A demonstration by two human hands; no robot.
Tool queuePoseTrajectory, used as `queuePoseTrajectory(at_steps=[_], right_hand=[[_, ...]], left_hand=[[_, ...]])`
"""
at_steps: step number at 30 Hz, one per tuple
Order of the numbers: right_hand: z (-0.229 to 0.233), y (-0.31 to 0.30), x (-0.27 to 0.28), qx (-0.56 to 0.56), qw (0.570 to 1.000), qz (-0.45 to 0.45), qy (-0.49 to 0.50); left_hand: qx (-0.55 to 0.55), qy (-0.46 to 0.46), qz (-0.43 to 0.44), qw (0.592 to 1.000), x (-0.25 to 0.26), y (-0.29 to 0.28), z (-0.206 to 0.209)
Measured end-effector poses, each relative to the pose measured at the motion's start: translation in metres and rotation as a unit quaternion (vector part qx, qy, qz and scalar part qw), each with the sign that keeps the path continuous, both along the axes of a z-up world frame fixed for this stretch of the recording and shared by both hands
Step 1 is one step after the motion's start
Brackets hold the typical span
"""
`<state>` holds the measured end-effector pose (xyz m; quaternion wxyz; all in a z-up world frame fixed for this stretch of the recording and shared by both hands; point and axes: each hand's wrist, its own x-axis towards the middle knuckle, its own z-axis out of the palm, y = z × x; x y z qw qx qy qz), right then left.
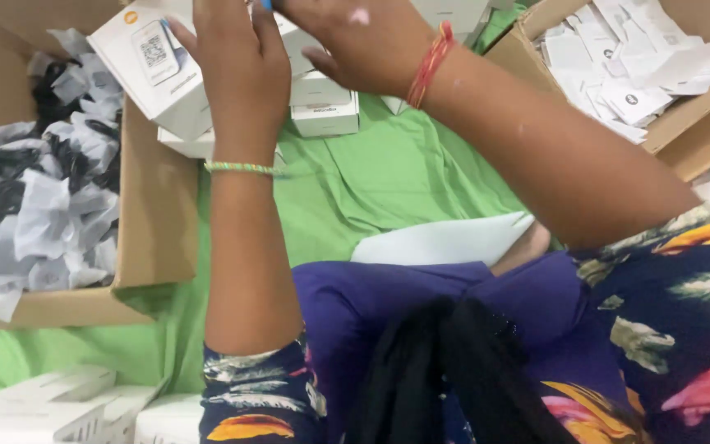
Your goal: The person assembles cardboard product boxes and organizes them for packing.
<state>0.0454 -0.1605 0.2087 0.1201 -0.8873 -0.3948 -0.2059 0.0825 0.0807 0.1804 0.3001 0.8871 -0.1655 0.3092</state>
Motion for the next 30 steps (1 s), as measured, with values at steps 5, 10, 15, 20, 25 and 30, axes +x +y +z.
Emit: queuePoseTrajectory(at_steps=[5,10,15,20,25,30], right_hand=[[0.031,0.119,-0.063,0.029,0.990,0.126,-0.055],[0.007,0.202,-0.149,0.096,0.960,0.215,0.151],[-0.016,0.274,-0.233,0.099,0.916,0.279,0.273],[-0.016,0.316,-0.287,0.119,0.873,0.405,0.245],[0.030,0.349,-0.287,0.309,0.824,0.330,0.342],[0.052,0.407,-0.266,0.284,0.784,0.314,0.454]], left_hand=[[-0.104,0.018,0.031,0.994,-0.150,0.036,0.008],[-0.181,0.026,0.107,0.977,-0.277,0.078,0.003],[-0.173,0.051,0.178,0.967,-0.392,0.133,0.011],[-0.227,0.049,0.243,0.942,-0.496,0.171,0.029],[-0.280,-0.082,0.324,0.900,-0.539,0.209,0.025],[-0.276,-0.090,0.331,0.898,-0.522,0.248,0.027]])
